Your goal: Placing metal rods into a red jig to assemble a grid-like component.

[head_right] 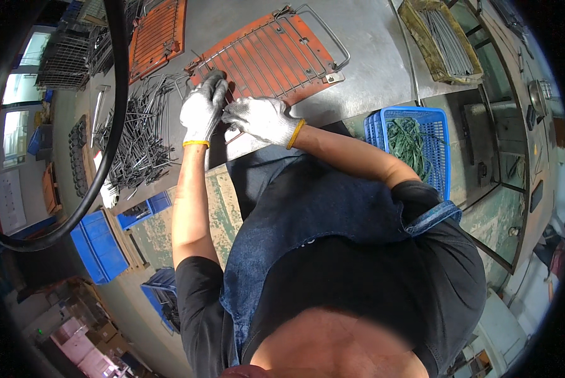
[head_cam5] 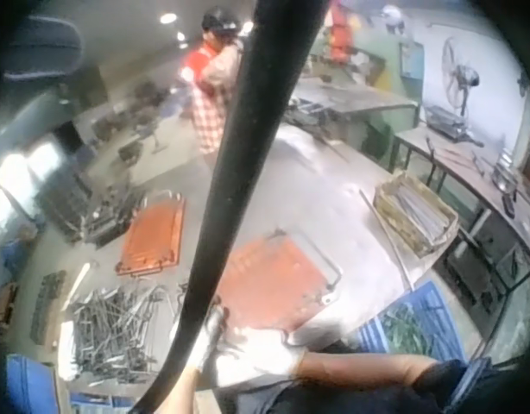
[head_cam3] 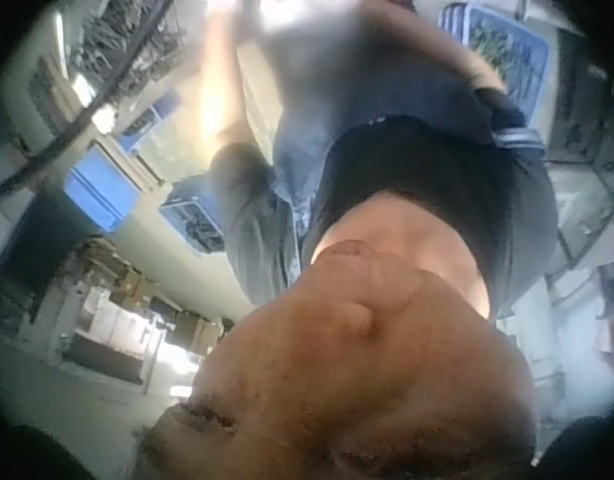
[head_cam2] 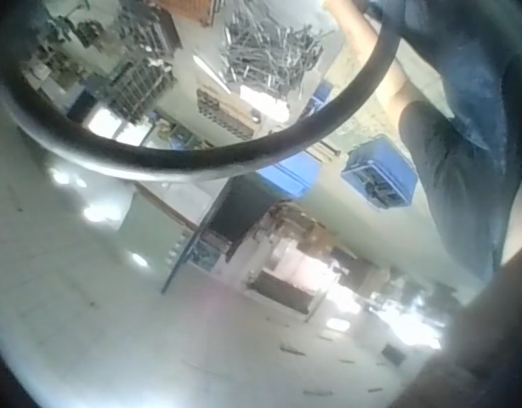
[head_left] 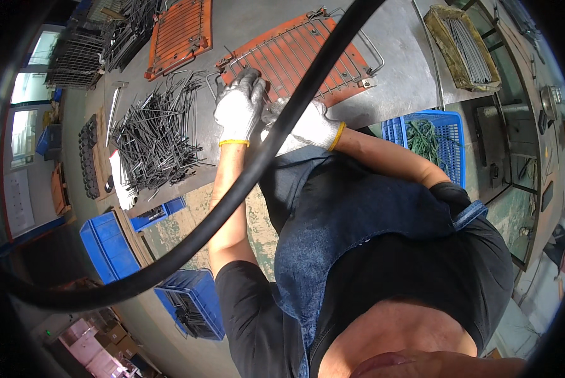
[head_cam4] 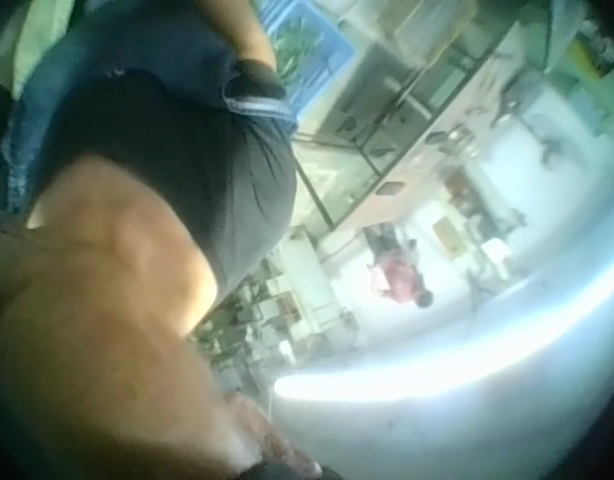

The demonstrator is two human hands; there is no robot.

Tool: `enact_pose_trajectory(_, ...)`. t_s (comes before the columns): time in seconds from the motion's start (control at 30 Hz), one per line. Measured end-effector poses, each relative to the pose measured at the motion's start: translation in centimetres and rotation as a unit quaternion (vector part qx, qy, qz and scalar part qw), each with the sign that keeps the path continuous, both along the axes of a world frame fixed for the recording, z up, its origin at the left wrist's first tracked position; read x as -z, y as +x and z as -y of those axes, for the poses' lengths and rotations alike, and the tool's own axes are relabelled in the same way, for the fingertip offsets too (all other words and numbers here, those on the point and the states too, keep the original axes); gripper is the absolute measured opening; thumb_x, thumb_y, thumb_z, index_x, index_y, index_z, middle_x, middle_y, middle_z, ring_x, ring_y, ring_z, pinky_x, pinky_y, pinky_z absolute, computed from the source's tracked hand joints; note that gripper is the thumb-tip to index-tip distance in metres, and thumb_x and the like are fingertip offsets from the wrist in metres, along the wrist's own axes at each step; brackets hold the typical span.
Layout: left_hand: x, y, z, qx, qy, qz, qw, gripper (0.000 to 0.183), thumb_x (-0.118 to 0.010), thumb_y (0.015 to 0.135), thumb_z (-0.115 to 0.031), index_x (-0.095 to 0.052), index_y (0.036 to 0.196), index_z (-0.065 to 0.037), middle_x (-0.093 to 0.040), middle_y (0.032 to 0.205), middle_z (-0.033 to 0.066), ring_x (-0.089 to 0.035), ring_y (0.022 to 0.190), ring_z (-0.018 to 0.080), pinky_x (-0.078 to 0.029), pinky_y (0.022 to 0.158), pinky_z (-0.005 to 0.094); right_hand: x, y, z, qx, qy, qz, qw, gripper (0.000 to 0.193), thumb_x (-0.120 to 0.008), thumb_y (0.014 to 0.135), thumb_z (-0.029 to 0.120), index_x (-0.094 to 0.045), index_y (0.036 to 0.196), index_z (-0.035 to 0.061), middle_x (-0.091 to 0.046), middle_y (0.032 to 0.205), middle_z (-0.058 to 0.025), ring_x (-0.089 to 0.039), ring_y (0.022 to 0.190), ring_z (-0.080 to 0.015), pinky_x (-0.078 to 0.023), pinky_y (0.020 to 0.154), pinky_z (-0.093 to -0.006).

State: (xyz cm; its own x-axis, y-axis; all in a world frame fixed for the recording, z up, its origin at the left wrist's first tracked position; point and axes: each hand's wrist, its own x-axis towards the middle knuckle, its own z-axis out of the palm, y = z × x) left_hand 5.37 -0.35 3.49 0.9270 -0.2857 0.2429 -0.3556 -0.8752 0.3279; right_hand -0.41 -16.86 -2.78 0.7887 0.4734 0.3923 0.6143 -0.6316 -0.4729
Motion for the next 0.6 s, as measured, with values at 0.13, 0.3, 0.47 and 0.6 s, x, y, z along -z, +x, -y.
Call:
enact_pose_trajectory(0.13,0.3,0.5,-0.6,0.039,0.054,0.061,0.996,0.034,-0.055,0.091,-0.038,-0.066,0.115,-0.016,-0.064,0.118,0.0087,-0.058,0.112,0.0254,-0.033,0.106,0.0440,-0.8,-0.3,-0.1,-0.018,-0.096,0.073,0.993,0.033,-0.049,0.093,0.031,-0.060,0.121,0.0163,-0.065,0.107,-0.0070,-0.065,0.093,-0.0219,-0.053,0.078,-0.0340)
enact_pose_trajectory(0.3,-1.0,0.5,-0.7,0.078,0.137,0.066,0.985,0.036,-0.056,0.090,-0.040,-0.066,0.115,-0.017,-0.060,0.126,0.0068,-0.051,0.122,0.0233,-0.027,0.111,0.0461,-0.1,0.1,-0.4,-0.002,-0.084,-0.050,0.995,0.033,-0.051,0.091,0.035,-0.062,0.115,0.0160,-0.065,0.101,-0.0071,-0.066,0.086,-0.0219,-0.054,0.072,-0.0332)
enact_pose_trajectory(0.47,0.5,1.1,-2.0,0.070,0.042,0.037,0.996,0.037,-0.059,0.089,-0.041,-0.065,0.116,-0.017,-0.060,0.125,0.0059,-0.053,0.119,0.0255,-0.039,0.102,0.0407,0.4,0.7,-0.5,-0.049,0.032,-0.003,0.998,0.026,-0.054,0.088,0.036,-0.064,0.103,0.0172,-0.064,0.092,-0.0056,-0.067,0.079,-0.0211,-0.054,0.065,-0.0336)
enact_pose_trajectory(0.6,-0.9,0.7,-1.1,0.038,-0.033,-0.016,0.999,0.037,-0.059,0.089,-0.042,-0.065,0.116,-0.018,-0.061,0.124,0.0048,-0.058,0.112,0.0270,-0.045,0.094,0.0364,-1.3,0.1,-0.5,-0.026,-0.026,0.018,0.999,0.026,-0.054,0.087,0.035,-0.065,0.102,0.0168,-0.065,0.091,-0.0051,-0.067,0.077,-0.0210,-0.054,0.066,-0.0331)
